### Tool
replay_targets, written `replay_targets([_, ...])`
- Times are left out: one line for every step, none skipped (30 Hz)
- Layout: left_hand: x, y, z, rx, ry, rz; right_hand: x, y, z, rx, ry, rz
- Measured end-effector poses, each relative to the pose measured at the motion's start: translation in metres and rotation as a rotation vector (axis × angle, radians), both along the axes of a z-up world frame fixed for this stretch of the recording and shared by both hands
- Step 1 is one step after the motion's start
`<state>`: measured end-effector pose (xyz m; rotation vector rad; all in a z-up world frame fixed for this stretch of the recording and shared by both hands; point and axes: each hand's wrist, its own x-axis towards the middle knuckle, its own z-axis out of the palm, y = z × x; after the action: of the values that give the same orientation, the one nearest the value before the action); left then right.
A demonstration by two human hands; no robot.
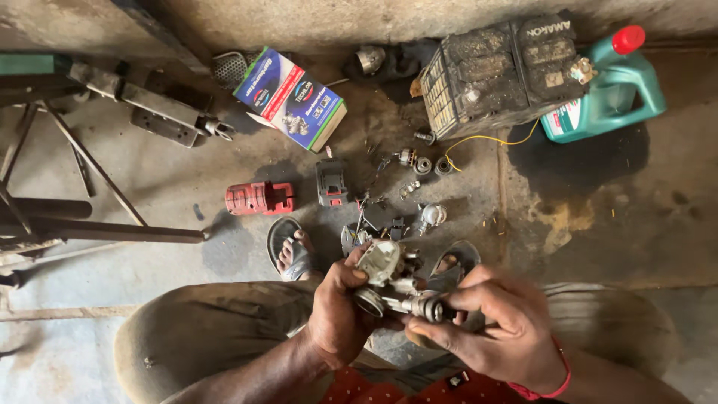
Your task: The person sits on the floor and works on a carburetor, using pliers to grip and manipulate internal components. They repeatedly adjust the position of the carburetor and use the tool to pull or twist parts within the assembly.
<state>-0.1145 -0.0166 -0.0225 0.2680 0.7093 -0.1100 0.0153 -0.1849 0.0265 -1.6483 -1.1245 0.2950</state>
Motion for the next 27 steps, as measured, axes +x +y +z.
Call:
replay_targets([0.000, 0.000, -0.001, 0.011, -0.035, -0.011, -0.001, 0.000, 0.000, 0.010, -0.025, -0.001])
replay_targets([-0.001, 0.000, -0.001, 0.021, -0.069, -0.020, -0.001, -0.001, 0.001, 0.018, -0.048, 0.001])
replay_targets([-0.002, 0.000, -0.002, 0.030, -0.102, -0.029, -0.001, -0.002, 0.001, 0.026, -0.070, 0.002])
replay_targets([-0.002, 0.001, -0.004, 0.018, -0.100, -0.035, 0.000, -0.002, 0.002, 0.020, -0.065, 0.017])
replay_targets([-0.003, 0.001, -0.006, 0.006, -0.097, -0.040, 0.001, -0.003, 0.003, 0.015, -0.060, 0.033])
replay_targets([-0.003, 0.001, -0.008, -0.006, -0.095, -0.043, 0.002, -0.004, 0.004, 0.010, -0.054, 0.050])
replay_targets([-0.004, 0.001, -0.009, 0.009, -0.098, -0.057, 0.003, -0.004, 0.005, 0.003, -0.066, 0.061])
replay_targets([-0.003, 0.000, -0.011, 0.026, -0.103, -0.069, 0.005, -0.004, 0.006, -0.003, -0.081, 0.073])
replay_targets([-0.002, -0.001, -0.012, 0.042, -0.108, -0.081, 0.006, -0.004, 0.008, -0.008, -0.096, 0.086])
replay_targets([-0.002, -0.001, -0.013, 0.054, -0.119, -0.122, 0.007, -0.004, 0.009, -0.001, -0.073, 0.124])
replay_targets([-0.001, -0.002, -0.014, 0.066, -0.129, -0.162, 0.009, -0.005, 0.010, 0.005, -0.050, 0.163])
replay_targets([-0.001, -0.002, -0.013, 0.077, -0.138, -0.204, 0.009, -0.005, 0.010, 0.011, -0.025, 0.201])
replay_targets([-0.001, -0.002, -0.013, 0.115, -0.132, -0.243, 0.010, -0.005, 0.010, 0.009, -0.028, 0.217])
replay_targets([-0.001, -0.002, -0.012, 0.149, -0.125, -0.283, 0.010, -0.006, 0.010, 0.004, -0.031, 0.232])
replay_targets([-0.001, -0.002, -0.012, 0.184, -0.119, -0.323, 0.011, -0.007, 0.009, -0.001, -0.033, 0.248])
replay_targets([-0.001, -0.001, -0.011, 0.170, -0.095, -0.344, 0.011, -0.008, 0.009, -0.022, -0.013, 0.259])
replay_targets([-0.001, -0.001, -0.010, 0.156, -0.072, -0.364, 0.012, -0.009, 0.008, -0.043, 0.007, 0.270])
replay_targets([0.000, -0.002, -0.010, 0.141, -0.050, -0.385, 0.013, -0.010, 0.008, -0.065, 0.025, 0.280])
replay_targets([0.000, -0.001, -0.009, 0.139, -0.046, -0.403, 0.014, -0.011, 0.007, -0.062, 0.051, 0.298])
replay_targets([0.001, -0.001, -0.009, 0.138, -0.042, -0.421, 0.016, -0.011, 0.007, -0.058, 0.076, 0.316])
replay_targets([0.001, -0.001, -0.009, 0.137, -0.038, -0.439, 0.018, -0.011, 0.007, -0.054, 0.100, 0.334])
replay_targets([0.001, 0.000, -0.009, 0.132, -0.025, -0.455, 0.020, -0.011, 0.006, -0.051, 0.089, 0.357])
replay_targets([0.000, 0.000, -0.009, 0.126, -0.011, -0.472, 0.022, -0.011, 0.006, -0.048, 0.078, 0.379])
replay_targets([0.000, -0.001, -0.009, 0.121, 0.002, -0.488, 0.024, -0.011, 0.005, -0.044, 0.066, 0.402])
replay_targets([-0.001, 0.000, -0.009, 0.121, -0.001, -0.504, 0.025, -0.012, 0.005, -0.049, 0.097, 0.409])
replay_targets([0.000, -0.001, -0.010, 0.121, -0.004, -0.520, 0.026, -0.013, 0.004, -0.053, 0.126, 0.415])
replay_targets([-0.001, -0.001, -0.010, 0.121, -0.008, -0.537, 0.026, -0.013, 0.003, -0.058, 0.155, 0.421])
